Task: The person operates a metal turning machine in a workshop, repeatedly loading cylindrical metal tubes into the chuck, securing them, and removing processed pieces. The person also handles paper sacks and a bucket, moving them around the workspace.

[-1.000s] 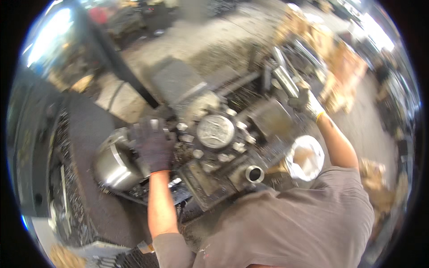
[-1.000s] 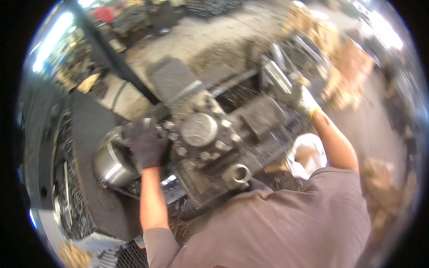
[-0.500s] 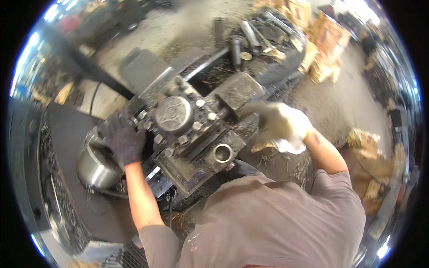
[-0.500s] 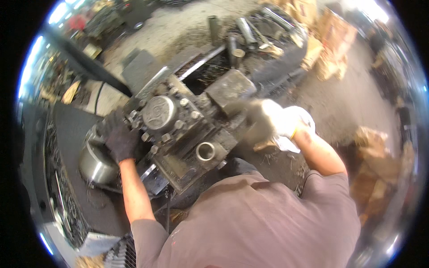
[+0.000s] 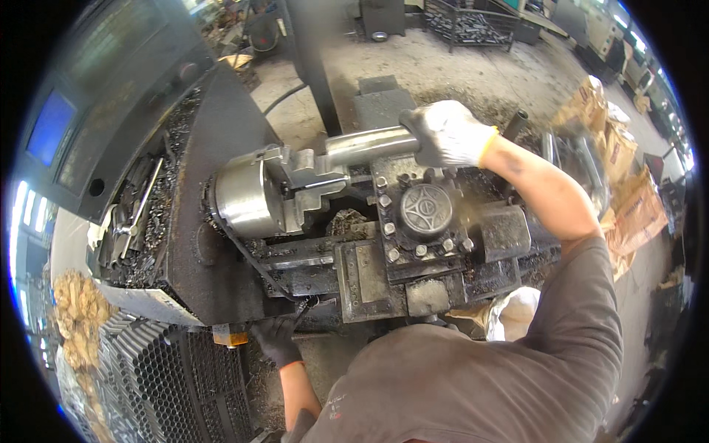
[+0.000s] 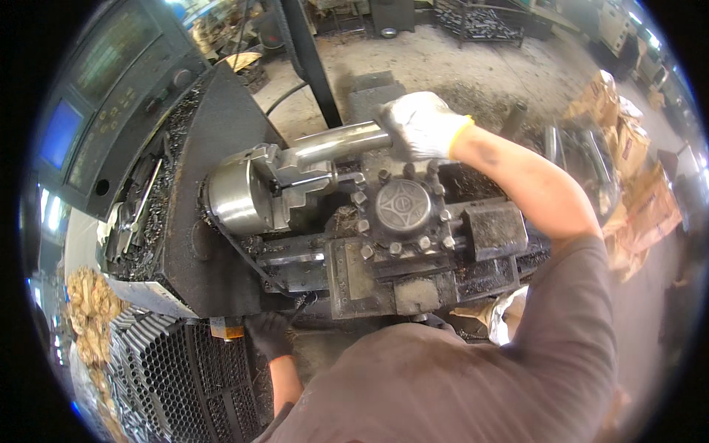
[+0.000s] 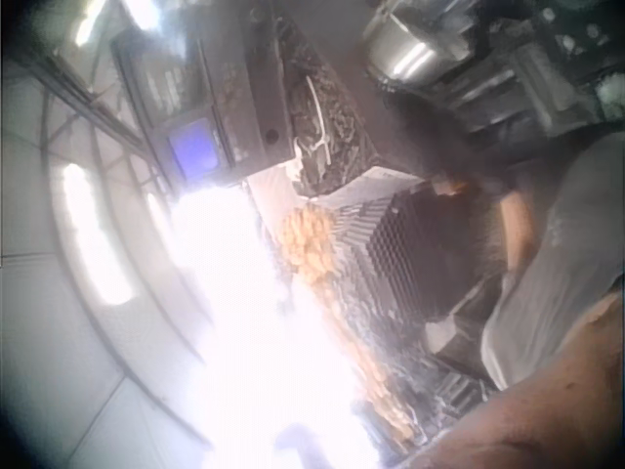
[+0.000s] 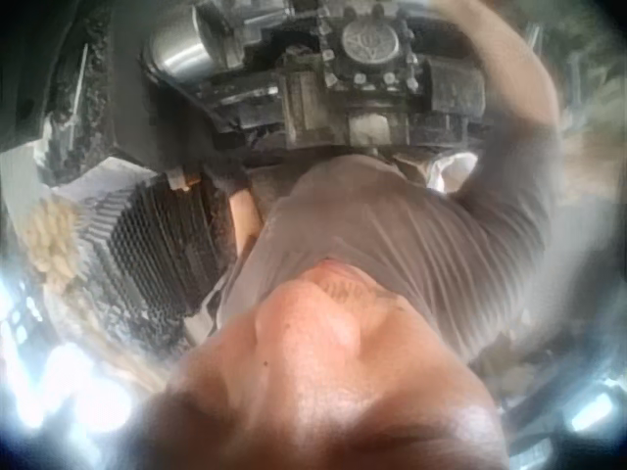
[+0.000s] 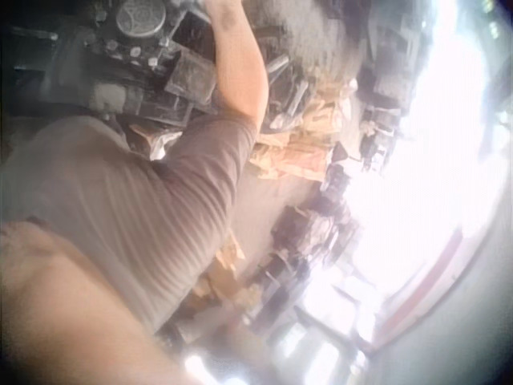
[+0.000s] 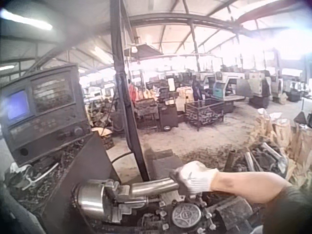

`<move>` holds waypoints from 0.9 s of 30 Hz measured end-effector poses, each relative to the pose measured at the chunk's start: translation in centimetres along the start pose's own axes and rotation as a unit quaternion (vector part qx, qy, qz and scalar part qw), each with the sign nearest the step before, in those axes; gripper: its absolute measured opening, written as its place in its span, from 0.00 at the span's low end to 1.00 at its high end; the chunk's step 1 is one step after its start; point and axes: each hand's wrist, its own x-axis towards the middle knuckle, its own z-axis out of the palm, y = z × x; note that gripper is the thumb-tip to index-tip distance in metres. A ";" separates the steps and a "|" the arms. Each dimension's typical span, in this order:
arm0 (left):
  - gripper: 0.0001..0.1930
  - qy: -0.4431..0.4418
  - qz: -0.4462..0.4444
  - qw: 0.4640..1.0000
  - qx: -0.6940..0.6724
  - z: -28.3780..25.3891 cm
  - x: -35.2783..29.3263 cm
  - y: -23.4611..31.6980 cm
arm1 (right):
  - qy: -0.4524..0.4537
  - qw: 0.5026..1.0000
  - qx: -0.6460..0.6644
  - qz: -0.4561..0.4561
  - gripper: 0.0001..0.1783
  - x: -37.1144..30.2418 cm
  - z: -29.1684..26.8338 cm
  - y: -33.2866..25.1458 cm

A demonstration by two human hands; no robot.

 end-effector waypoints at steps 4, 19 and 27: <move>0.27 0.218 -0.136 0.942 -0.217 -6.6 2.7 0.4 | -0.151 0.987 -0.045 0.019 0.11 4.9 6.9 2.2; 0.12 0.090 -0.222 0.950 -0.201 -8.7 3.0 7.2 | -0.175 0.972 0.145 -0.054 0.32 8.6 14.8 2.2; 0.14 0.104 -0.027 0.989 -0.097 -12.2 5.3 0.8 | -0.256 0.889 0.380 -0.018 0.45 13.9 10.4 -4.7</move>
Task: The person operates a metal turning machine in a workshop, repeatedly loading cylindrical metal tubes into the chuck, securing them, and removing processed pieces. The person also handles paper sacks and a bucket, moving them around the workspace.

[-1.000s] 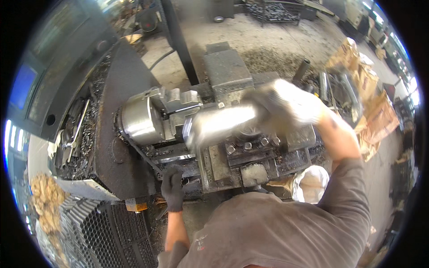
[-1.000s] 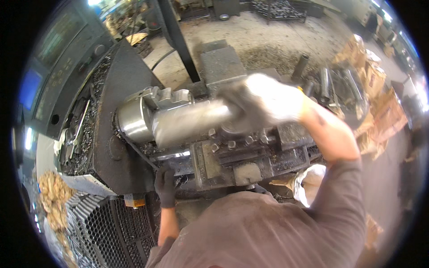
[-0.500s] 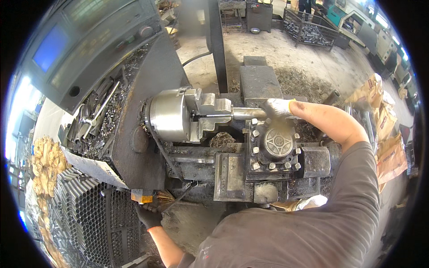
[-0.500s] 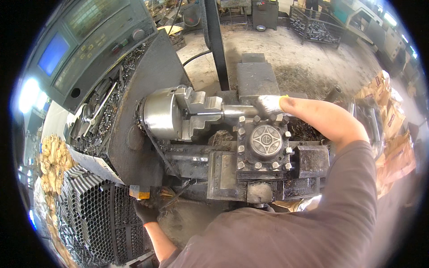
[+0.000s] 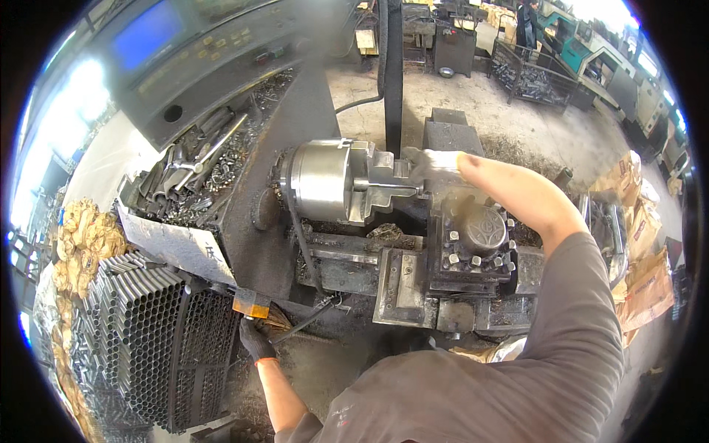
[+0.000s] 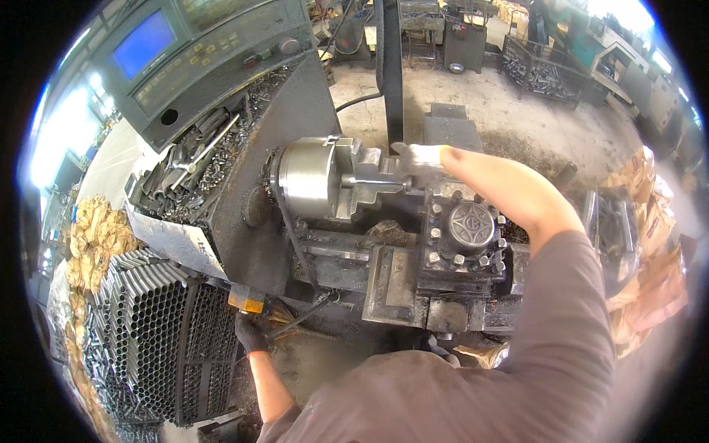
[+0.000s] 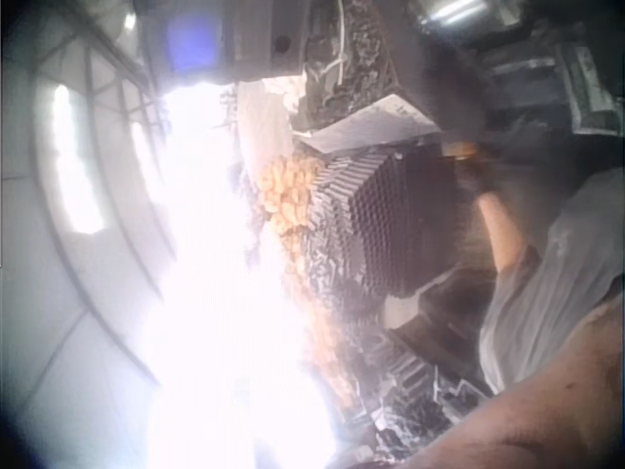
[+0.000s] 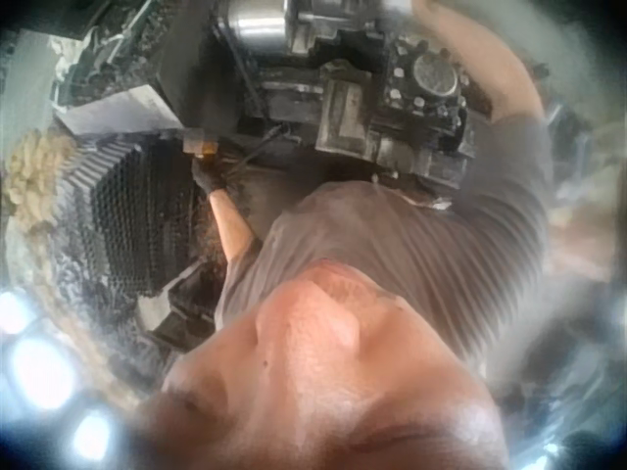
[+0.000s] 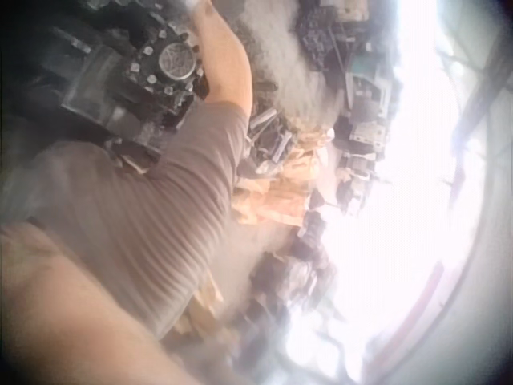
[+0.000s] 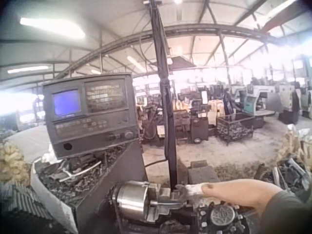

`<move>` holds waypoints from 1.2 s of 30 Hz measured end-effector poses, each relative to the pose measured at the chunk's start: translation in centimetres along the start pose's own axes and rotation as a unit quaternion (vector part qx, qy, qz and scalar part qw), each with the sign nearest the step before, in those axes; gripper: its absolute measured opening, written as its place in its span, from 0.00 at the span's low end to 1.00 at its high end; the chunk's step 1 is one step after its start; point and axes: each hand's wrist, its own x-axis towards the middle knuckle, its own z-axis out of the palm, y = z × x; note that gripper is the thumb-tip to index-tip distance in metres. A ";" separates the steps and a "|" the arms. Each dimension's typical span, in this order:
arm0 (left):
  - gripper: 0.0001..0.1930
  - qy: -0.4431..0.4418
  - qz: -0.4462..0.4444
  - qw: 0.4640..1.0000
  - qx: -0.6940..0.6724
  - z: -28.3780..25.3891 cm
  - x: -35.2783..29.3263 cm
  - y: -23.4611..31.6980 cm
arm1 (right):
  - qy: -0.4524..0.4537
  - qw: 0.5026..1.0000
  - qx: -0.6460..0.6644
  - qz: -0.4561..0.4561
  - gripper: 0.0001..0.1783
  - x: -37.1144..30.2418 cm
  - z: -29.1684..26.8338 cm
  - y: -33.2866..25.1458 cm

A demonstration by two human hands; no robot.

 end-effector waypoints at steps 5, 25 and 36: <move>0.26 0.178 0.155 0.926 0.293 3.1 -6.1 2.8 | 0.255 0.965 -0.018 -0.056 0.42 -13.0 1.4 -1.7; 0.33 -0.036 0.588 0.653 0.476 44.7 -3.5 25.9 | 0.384 0.903 0.156 -0.114 0.19 -32.1 14.8 -1.2; 0.31 -0.150 -0.101 0.759 0.625 -19.3 -22.1 -13.5 | -0.088 0.948 0.110 -0.287 0.15 -13.5 35.5 -12.0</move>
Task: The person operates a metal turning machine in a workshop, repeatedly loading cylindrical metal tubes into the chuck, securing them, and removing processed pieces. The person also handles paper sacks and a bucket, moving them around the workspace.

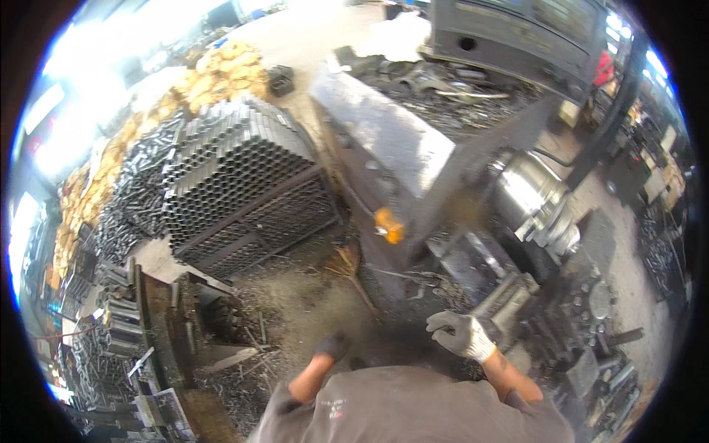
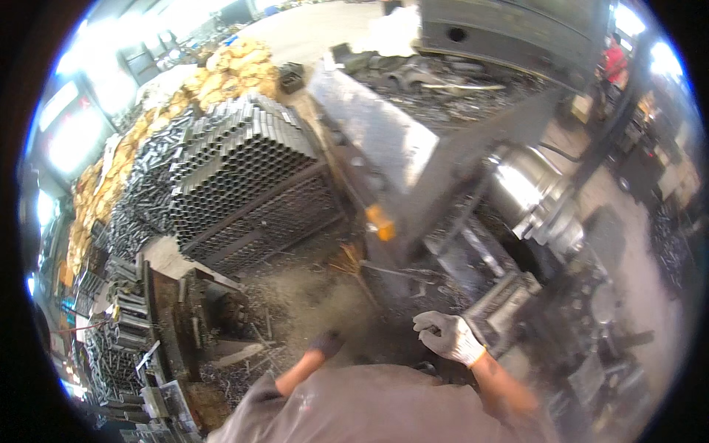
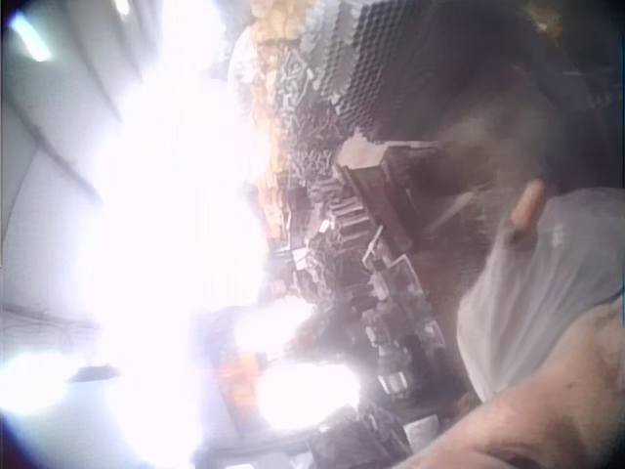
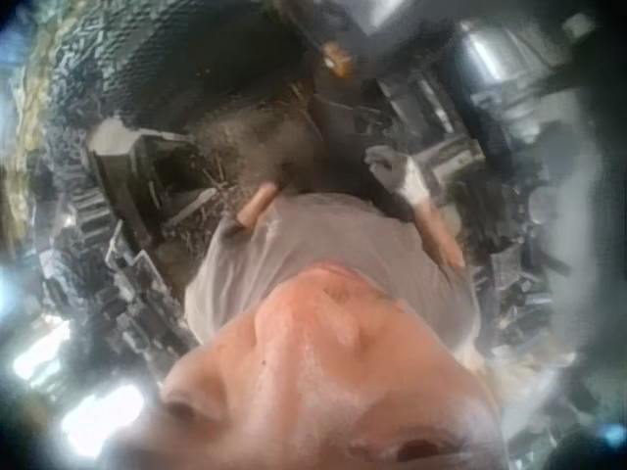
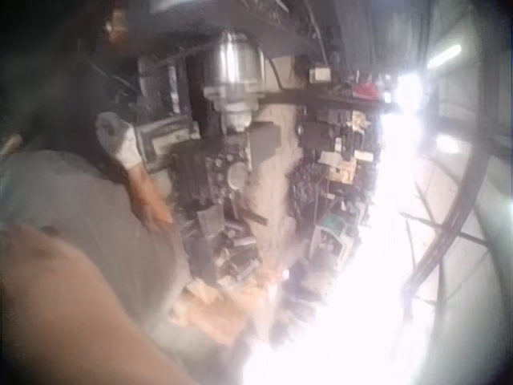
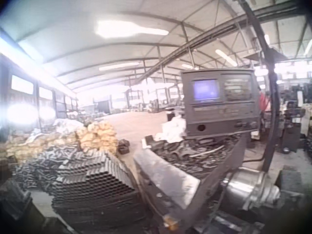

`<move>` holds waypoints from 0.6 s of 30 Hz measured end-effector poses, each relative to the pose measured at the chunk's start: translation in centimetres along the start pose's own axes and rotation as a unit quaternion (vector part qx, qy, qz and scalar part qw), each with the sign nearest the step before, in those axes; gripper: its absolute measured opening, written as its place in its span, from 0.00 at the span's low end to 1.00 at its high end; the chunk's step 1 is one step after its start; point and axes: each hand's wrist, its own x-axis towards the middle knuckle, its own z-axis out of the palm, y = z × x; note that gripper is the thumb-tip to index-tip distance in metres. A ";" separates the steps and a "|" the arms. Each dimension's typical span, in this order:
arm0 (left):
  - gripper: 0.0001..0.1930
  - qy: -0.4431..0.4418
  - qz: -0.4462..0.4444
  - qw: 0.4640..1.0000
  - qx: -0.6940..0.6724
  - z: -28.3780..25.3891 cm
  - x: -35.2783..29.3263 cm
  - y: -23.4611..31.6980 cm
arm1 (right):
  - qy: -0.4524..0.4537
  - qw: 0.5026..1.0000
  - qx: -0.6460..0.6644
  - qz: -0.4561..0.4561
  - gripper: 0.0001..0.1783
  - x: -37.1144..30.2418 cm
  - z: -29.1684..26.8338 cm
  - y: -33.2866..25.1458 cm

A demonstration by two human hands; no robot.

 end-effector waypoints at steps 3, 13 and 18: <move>0.27 -0.094 -0.307 0.947 0.025 5.3 -12.8 -21.5 | -0.116 0.986 -0.111 -0.035 0.18 6.9 10.3 2.7; 0.25 0.023 -0.643 0.711 -0.285 15.5 -41.3 -31.0 | -0.462 0.837 -0.255 -0.143 0.28 25.0 31.6 -1.3; 0.24 0.024 -0.568 0.704 -0.427 18.0 -32.1 -23.7 | -0.455 0.825 -0.272 -0.194 0.27 38.3 40.0 -6.3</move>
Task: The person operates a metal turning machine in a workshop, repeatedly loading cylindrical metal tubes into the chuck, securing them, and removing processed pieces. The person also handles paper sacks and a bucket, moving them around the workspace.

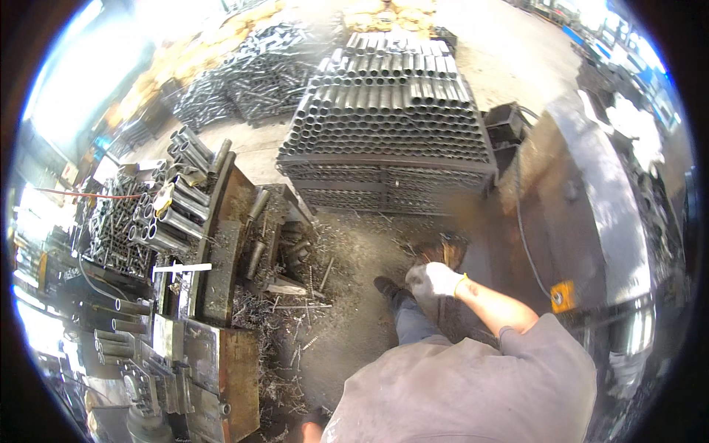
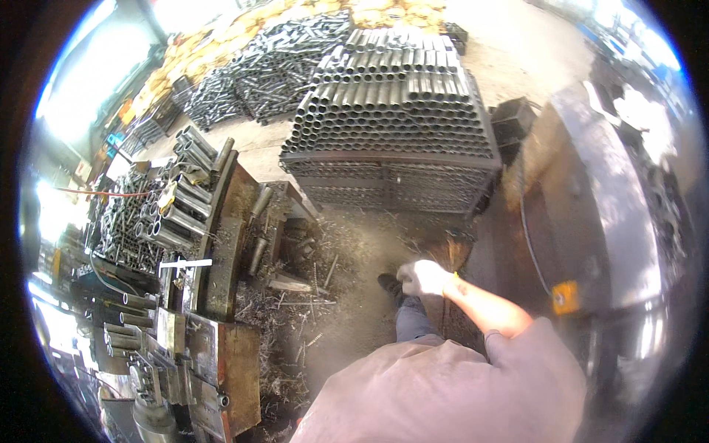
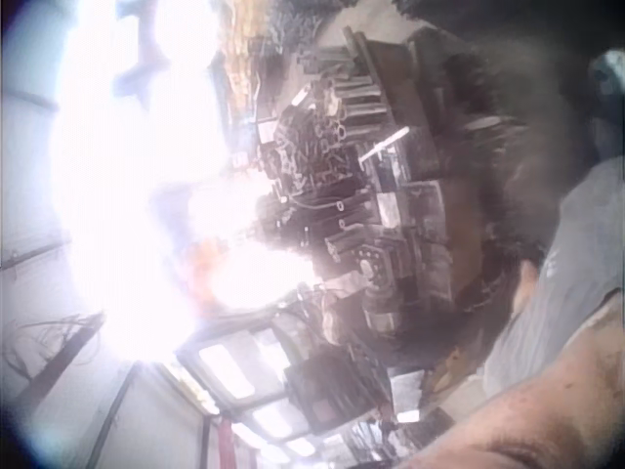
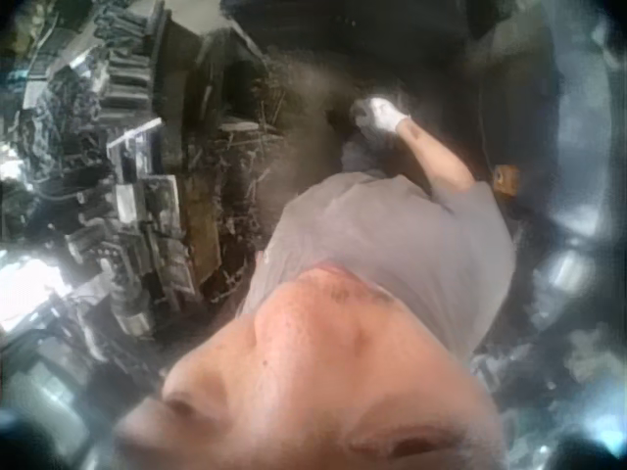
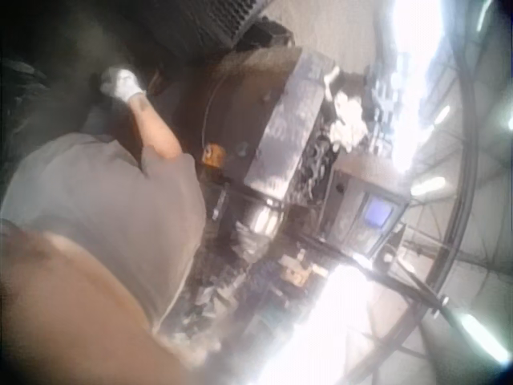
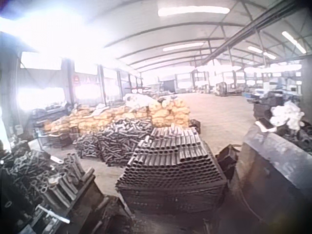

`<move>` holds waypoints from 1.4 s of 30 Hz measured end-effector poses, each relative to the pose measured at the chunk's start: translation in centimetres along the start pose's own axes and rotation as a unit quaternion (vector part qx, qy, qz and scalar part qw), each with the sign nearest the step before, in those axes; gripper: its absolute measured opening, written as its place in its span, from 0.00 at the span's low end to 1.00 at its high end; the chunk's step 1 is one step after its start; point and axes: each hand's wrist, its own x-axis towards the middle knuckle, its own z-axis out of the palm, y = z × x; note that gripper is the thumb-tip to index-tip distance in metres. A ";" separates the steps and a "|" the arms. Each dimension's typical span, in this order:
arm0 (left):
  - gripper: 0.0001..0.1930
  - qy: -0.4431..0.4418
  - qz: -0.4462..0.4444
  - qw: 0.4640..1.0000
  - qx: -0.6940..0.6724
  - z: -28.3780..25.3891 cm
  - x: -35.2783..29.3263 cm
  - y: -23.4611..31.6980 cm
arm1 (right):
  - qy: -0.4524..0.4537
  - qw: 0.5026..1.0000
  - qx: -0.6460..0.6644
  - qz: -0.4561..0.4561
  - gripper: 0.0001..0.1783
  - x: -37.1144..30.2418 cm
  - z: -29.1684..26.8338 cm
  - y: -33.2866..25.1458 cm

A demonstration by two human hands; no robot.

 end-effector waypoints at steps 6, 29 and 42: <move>0.23 -0.020 0.055 0.997 -0.055 -0.7 0.1 18.0 | 0.111 0.991 0.058 0.037 0.26 21.2 -15.2 2.6; 0.29 0.058 0.061 0.957 -0.276 -10.8 -1.5 43.2 | 0.057 0.835 -0.533 -0.125 0.21 69.7 -32.5 4.3; 0.43 0.383 0.184 0.870 -0.249 -20.8 -13.9 39.0 | 0.046 0.894 -0.089 -0.437 0.11 36.6 -19.6 -24.1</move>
